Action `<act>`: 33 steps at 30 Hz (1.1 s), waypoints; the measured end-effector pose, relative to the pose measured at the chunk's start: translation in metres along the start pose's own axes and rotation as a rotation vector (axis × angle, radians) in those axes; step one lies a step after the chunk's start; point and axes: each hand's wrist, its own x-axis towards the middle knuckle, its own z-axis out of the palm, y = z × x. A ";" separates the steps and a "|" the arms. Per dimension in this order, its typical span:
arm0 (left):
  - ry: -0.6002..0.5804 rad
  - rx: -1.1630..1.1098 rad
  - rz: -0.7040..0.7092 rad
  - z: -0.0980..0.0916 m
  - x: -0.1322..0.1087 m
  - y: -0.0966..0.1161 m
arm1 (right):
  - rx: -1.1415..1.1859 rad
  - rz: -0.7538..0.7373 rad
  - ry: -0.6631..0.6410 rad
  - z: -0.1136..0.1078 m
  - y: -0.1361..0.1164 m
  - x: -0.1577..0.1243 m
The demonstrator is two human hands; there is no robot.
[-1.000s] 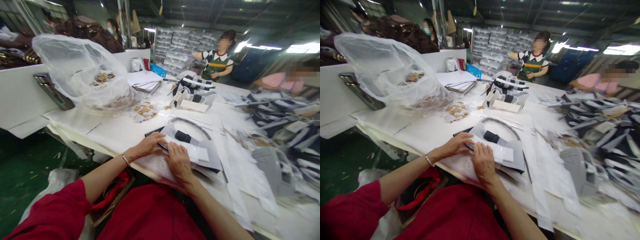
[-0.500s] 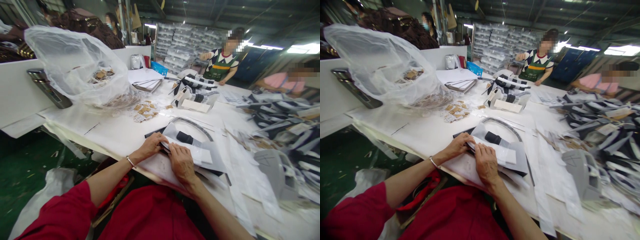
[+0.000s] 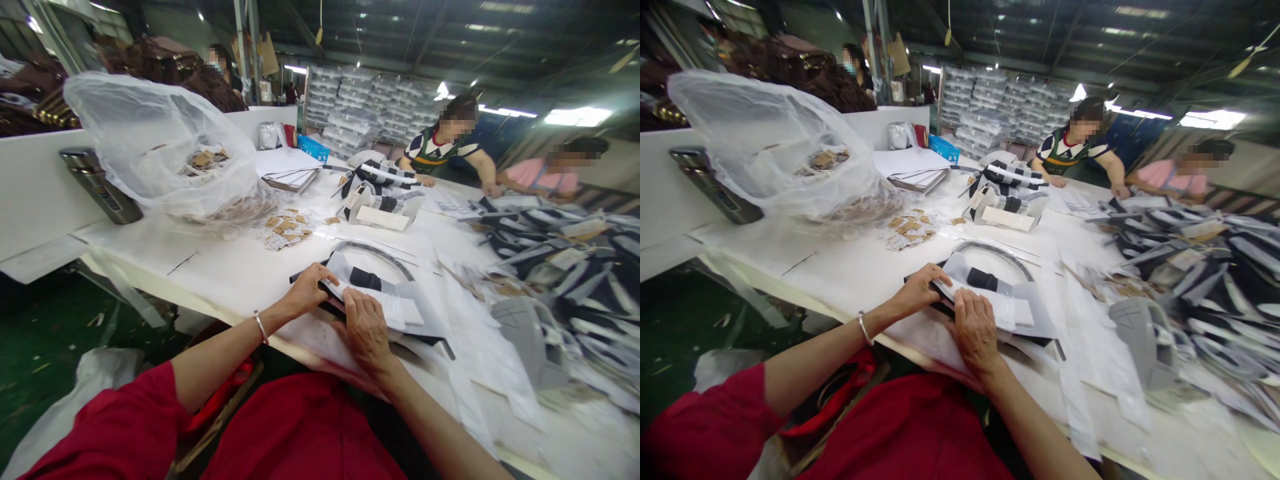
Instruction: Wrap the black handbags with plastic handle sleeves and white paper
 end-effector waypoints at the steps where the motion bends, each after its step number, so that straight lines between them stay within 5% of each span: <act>1: 0.006 0.004 -0.004 0.001 0.001 0.002 | -0.014 -0.002 0.010 0.000 0.001 0.001; 7: 0.018 0.088 0.044 -0.001 -0.002 0.022 | 0.006 -0.071 0.045 -0.008 0.020 0.009; 12: -0.079 0.683 0.318 -0.010 -0.016 0.047 | 0.072 -0.094 0.058 -0.017 0.032 0.017; 16: -0.069 0.964 0.526 -0.004 -0.018 0.046 | 0.104 -0.067 0.006 -0.022 0.031 0.024; 27: 0.156 0.862 0.771 0.005 -0.005 0.009 | 0.129 -0.003 -0.142 -0.026 0.029 0.034; 33: 0.195 0.872 0.607 -0.006 0.000 0.008 | 0.280 -0.005 0.181 -0.070 0.042 0.031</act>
